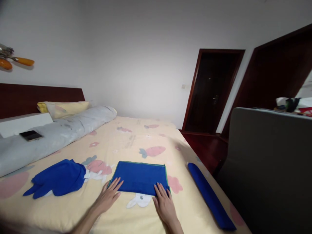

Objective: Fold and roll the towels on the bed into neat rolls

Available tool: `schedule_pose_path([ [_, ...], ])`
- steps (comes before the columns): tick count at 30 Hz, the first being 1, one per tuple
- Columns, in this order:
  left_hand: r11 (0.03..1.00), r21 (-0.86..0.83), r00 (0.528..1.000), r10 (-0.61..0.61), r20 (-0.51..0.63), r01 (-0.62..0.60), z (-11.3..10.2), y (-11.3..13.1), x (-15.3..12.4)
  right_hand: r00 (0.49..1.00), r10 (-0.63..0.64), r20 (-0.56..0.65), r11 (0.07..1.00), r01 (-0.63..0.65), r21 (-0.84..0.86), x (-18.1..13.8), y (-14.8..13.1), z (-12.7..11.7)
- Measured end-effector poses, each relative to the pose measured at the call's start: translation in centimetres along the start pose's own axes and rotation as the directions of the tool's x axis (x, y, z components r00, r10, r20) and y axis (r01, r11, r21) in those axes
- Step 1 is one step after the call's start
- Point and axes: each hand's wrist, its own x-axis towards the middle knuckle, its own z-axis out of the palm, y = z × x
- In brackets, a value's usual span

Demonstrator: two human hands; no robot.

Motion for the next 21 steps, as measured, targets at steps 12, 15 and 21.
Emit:
schedule_pose_path([
  [12, 0.992, -0.09, 0.972, 0.071, -0.223, -0.093, 1.0, -4.7, 0.3, 0.996, -0.071, -0.055, 0.995, 0.075, 0.059, 0.0, 6.0, -1.5],
  [15, 0.989, -0.074, 0.957, 0.101, -0.271, -0.125, 1.0, -4.8, 0.9, 0.989, -0.093, -0.118, 0.996, 0.094, 0.002, 0.3, 5.8, -1.5],
  [21, 0.991, -0.043, 0.95, 0.112, -0.291, -0.13, 0.2, -4.7, 1.4, 0.947, -0.14, -0.288, 0.987, 0.109, -0.121, 0.2, 5.4, -1.8],
])
